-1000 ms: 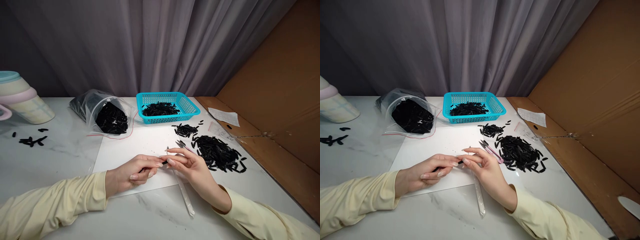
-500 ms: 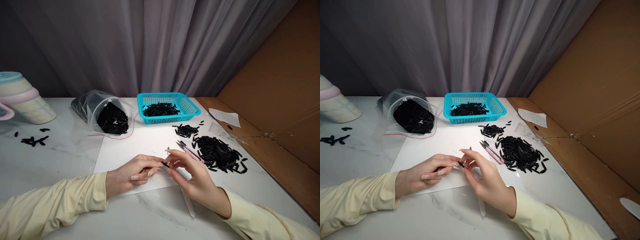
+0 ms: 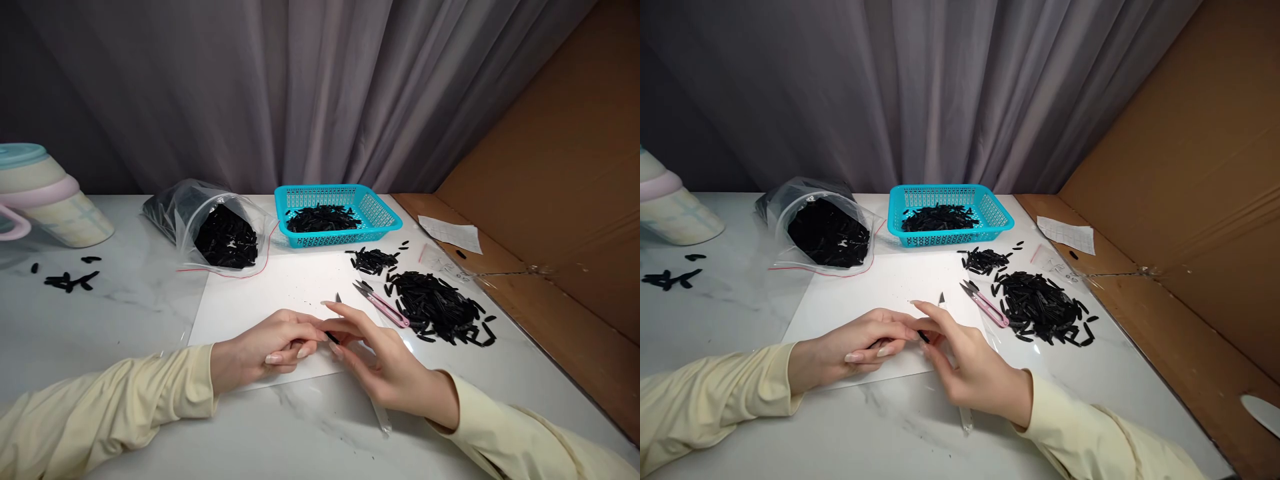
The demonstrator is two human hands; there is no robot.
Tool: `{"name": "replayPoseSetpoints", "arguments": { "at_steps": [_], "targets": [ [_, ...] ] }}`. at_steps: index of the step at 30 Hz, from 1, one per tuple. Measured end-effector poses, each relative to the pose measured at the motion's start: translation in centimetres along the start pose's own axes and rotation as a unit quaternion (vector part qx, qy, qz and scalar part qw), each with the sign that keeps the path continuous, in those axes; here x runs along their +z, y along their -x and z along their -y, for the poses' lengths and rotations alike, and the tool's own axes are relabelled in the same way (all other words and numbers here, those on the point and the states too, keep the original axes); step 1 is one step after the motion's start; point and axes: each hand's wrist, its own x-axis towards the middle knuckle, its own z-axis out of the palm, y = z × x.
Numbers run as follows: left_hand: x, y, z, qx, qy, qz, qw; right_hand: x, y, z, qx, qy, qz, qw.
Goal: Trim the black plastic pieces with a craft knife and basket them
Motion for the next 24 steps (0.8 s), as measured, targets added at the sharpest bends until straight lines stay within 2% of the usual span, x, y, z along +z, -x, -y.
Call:
{"name": "replayPoseSetpoints", "arguments": {
  "at_steps": [4, 13, 17, 24],
  "targets": [
    [0.0, -0.1, -0.2, -0.010, 0.002, -0.002, 1.000, 0.2, 0.1, -0.5, 0.007, 0.002, -0.009, 1.000],
    [-0.2, 0.0, -0.3, -0.036, -0.036, 0.032, 0.998, 0.9, 0.1, -1.2, -0.022, 0.012, -0.098, 0.995],
    [-0.1, 0.0, -0.3, -0.040, -0.046, 0.023, 0.998, 0.9, 0.1, -1.3, -0.025, 0.036, -0.117, 0.992],
    [0.1, -0.1, 0.5, 0.019, -0.082, 0.001, 0.996, 1.0, 0.2, -1.2, -0.016, 0.070, -0.115, 0.991]
  ]
}}
